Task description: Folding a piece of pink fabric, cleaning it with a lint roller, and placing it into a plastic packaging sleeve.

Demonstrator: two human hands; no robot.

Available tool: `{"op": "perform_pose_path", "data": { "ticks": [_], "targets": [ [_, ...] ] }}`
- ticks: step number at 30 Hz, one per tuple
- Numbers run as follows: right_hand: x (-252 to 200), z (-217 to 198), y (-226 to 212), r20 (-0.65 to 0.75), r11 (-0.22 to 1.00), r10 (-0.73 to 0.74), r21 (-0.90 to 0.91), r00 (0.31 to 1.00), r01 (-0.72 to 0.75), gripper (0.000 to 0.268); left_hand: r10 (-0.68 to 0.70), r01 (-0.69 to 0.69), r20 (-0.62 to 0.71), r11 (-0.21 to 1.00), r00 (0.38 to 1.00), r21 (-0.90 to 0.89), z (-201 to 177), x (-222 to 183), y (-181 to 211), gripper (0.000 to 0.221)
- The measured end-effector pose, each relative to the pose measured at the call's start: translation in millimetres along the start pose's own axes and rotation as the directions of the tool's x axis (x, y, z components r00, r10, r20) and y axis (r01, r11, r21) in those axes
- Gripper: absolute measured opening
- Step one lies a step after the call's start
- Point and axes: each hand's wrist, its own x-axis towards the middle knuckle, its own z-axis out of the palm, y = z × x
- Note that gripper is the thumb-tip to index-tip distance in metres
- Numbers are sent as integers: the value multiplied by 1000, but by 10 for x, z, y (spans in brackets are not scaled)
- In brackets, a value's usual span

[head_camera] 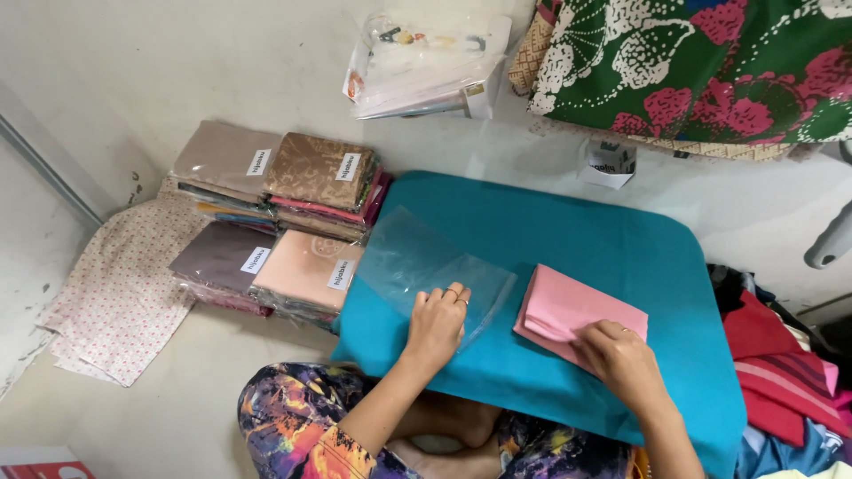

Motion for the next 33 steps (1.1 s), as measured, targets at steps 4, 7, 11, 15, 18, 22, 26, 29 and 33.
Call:
{"op": "perform_pose_path", "data": {
  "ticks": [4,7,11,15,18,22,26,29,33],
  "targets": [
    [-5,32,70,159,999,-40,-6,986,42,29,36,-38,65,999,997,31,60,-63,-39,49],
    [38,57,277,211,996,51,-87,976,-34,43,58,-57,69,998,996,-6,177,-97,-73,49],
    [253,44,473,320,966,255,-111,912,-231,50,59,-54,74,996,995,-68,62,-134,-97,36],
    [437,9,605,403,967,212,43,891,-249,51,57,-47,108,994,993,-98,159,-165,-143,38],
    [498,-85,541,394,975,195,19,898,-220,45,57,-47,153,997,987,-65,275,-215,-194,49],
    [484,-178,409,417,978,207,-87,885,-188,34,69,-73,121,997,990,23,279,-224,-239,60],
    [435,-236,337,451,975,218,-59,865,-215,36,92,-92,197,996,976,-8,259,-222,-211,79],
    [370,-77,578,420,982,187,-65,888,-176,34,131,-134,40,988,991,79,247,-219,-146,62],
    [315,-109,676,286,985,127,79,950,-155,31,138,-131,-56,985,989,108,253,-197,-115,47]
  ]
}}
